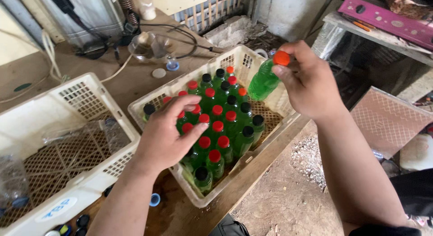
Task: The person fills plastic bottles with chopped green vegetables using a funnel. They take bottles from a crate, fill them from a large container, screw on caps, and place the filled bottles into another crate.
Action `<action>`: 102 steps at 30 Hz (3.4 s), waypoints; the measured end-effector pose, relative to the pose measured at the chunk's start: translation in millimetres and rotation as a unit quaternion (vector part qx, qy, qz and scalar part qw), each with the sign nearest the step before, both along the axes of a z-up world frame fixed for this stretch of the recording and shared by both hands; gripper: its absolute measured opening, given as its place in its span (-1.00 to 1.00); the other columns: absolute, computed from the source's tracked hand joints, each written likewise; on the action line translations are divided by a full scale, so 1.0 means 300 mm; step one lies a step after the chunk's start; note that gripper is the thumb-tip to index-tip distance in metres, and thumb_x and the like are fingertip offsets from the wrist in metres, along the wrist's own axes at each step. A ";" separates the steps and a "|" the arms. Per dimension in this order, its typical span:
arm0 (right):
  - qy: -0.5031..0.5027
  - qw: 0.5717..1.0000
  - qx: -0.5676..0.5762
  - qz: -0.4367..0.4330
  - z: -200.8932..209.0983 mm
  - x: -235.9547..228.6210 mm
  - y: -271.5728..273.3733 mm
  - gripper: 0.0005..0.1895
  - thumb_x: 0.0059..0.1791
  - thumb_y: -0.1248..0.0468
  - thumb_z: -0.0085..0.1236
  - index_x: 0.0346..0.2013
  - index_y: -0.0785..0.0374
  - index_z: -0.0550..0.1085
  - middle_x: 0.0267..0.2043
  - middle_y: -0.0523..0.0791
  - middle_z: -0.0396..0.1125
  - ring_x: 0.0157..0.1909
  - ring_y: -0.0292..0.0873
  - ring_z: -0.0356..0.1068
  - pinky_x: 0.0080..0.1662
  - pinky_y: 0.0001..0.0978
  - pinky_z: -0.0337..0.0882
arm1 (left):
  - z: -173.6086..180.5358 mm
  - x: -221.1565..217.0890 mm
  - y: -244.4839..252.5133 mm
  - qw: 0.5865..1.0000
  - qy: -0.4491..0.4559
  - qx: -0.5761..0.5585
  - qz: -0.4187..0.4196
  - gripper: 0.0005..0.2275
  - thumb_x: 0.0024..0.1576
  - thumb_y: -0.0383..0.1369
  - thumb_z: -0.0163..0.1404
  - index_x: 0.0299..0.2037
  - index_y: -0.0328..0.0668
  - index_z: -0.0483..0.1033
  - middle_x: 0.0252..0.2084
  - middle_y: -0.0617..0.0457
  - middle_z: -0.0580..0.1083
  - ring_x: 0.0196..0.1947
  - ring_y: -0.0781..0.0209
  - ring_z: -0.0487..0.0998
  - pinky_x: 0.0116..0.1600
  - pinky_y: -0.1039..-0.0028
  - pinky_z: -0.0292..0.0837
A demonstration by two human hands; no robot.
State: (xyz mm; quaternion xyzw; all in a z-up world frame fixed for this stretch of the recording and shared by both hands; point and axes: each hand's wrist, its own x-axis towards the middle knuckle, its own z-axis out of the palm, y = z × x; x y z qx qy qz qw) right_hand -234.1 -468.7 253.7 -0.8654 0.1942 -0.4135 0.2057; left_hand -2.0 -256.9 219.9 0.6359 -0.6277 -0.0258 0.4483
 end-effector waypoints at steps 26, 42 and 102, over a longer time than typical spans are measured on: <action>0.455 0.862 0.223 -0.028 -0.378 0.199 -0.305 -0.69 0.09 0.11 0.03 0.10 0.07 0.35 0.16 -0.07 0.40 0.17 -0.06 0.41 0.21 -0.11 0.39 | -0.180 0.074 -0.113 0.995 0.042 0.083 0.017 -0.57 0.04 -0.31 0.24 0.11 -0.18 0.46 0.09 0.00 0.57 0.05 0.12 0.62 0.09 0.32 0.53; 0.376 0.915 0.119 -0.080 -0.288 0.159 -0.235 -0.42 -0.01 0.03 0.23 0.24 0.13 0.32 0.24 -0.02 0.34 0.25 0.02 0.37 0.26 -0.11 0.35 | -0.212 0.027 -0.495 0.988 0.063 0.136 -0.048 -0.53 0.13 -0.23 0.18 0.23 -0.17 0.39 0.16 -0.11 0.53 0.15 0.01 0.58 0.15 0.25 0.49; 0.538 0.823 -0.061 0.171 -0.557 1.839 0.770 -0.09 -0.07 0.19 0.34 0.46 0.23 0.06 0.46 0.05 0.12 0.40 0.07 0.21 0.37 -0.08 0.23 | -0.307 0.695 0.875 0.823 0.017 0.255 0.507 -0.92 0.15 -0.38 -0.08 -0.27 -0.12 0.47 -0.38 0.00 0.57 -0.39 0.08 0.65 -0.09 0.21 0.55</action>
